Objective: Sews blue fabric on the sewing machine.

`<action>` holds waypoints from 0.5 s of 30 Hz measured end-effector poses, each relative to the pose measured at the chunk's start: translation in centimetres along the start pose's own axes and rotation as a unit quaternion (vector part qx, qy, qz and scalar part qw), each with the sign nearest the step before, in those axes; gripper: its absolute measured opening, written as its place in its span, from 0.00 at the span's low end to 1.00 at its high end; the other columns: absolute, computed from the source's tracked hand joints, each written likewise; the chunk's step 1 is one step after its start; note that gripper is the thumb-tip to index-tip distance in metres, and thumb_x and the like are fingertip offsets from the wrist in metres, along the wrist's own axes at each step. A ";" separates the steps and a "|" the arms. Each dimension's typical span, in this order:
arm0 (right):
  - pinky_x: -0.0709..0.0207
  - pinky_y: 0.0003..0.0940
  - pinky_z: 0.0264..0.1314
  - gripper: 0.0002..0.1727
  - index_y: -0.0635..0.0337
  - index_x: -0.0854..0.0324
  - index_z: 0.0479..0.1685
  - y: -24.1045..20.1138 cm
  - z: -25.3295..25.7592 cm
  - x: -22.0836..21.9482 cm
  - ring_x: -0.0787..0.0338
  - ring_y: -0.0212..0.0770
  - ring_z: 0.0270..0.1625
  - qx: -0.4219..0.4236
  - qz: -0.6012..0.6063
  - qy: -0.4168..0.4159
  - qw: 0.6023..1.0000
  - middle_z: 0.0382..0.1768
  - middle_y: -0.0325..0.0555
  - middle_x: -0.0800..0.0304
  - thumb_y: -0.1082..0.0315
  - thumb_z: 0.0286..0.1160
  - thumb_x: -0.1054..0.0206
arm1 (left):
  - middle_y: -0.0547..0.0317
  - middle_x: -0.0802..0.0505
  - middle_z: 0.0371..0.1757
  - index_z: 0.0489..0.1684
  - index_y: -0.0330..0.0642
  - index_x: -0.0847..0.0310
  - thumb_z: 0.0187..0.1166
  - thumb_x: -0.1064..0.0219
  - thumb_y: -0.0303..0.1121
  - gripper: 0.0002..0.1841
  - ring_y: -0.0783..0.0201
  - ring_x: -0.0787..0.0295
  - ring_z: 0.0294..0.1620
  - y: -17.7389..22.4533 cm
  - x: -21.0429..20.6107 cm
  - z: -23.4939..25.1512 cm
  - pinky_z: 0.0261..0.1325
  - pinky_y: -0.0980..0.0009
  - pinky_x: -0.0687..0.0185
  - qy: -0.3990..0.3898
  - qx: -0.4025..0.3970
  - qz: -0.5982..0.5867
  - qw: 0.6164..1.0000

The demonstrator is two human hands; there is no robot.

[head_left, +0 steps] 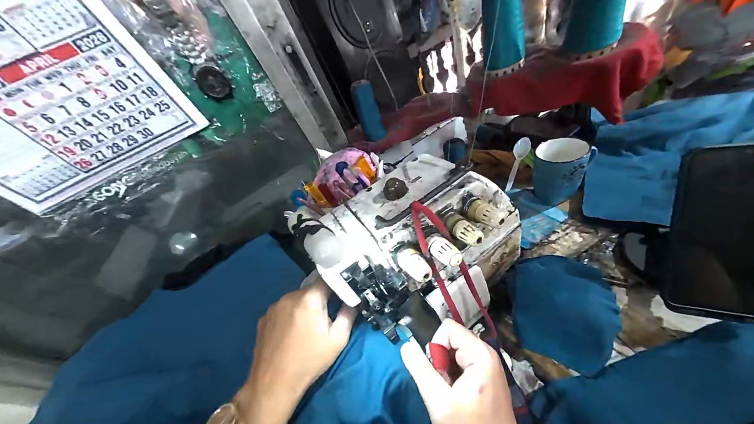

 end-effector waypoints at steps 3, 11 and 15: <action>0.36 0.25 0.17 0.17 0.50 0.25 0.19 0.2 -0.2 0.0 0.29 0.27 0.16 -0.005 0.002 -0.006 1.000 0.15 0.31 0.29 0.58 0.71 0.25 | 0.56 0.10 0.32 0.43 0.51 0.13 0.68 0.34 0.58 0.21 0.50 0.10 0.32 0.2 0.7 -0.6 0.28 0.43 0.18 -0.027 0.038 0.021 0.999; 0.15 0.36 0.37 0.13 0.54 0.11 0.42 -2.3 -5.0 10.2 0.12 0.34 0.33 0.064 -0.107 -0.340 0.932 0.32 0.39 0.10 0.54 0.79 0.28 | 0.48 0.12 0.58 0.56 0.41 0.13 0.80 0.29 0.45 0.18 0.60 0.11 0.52 4.1 9.0 -10.5 0.49 0.63 0.09 -0.014 0.017 -0.231 0.973; 0.11 0.26 0.36 0.14 0.44 0.09 0.59 -1.7 -3.4 12.4 0.10 0.27 0.40 0.060 -0.230 -0.204 0.950 0.65 0.41 0.14 0.58 0.78 0.30 | 0.53 0.09 0.51 0.52 0.38 0.13 0.81 0.29 0.36 0.11 0.64 0.08 0.42 7.0 9.6 -13.4 0.40 0.68 0.07 0.013 0.034 -0.342 0.939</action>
Point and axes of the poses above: each hand's wrist, its own z-axis towards the middle knuckle, its own x-axis out of the back of the hand, y = z × x, the point moved 2 cm from there along z, towards the middle knuckle
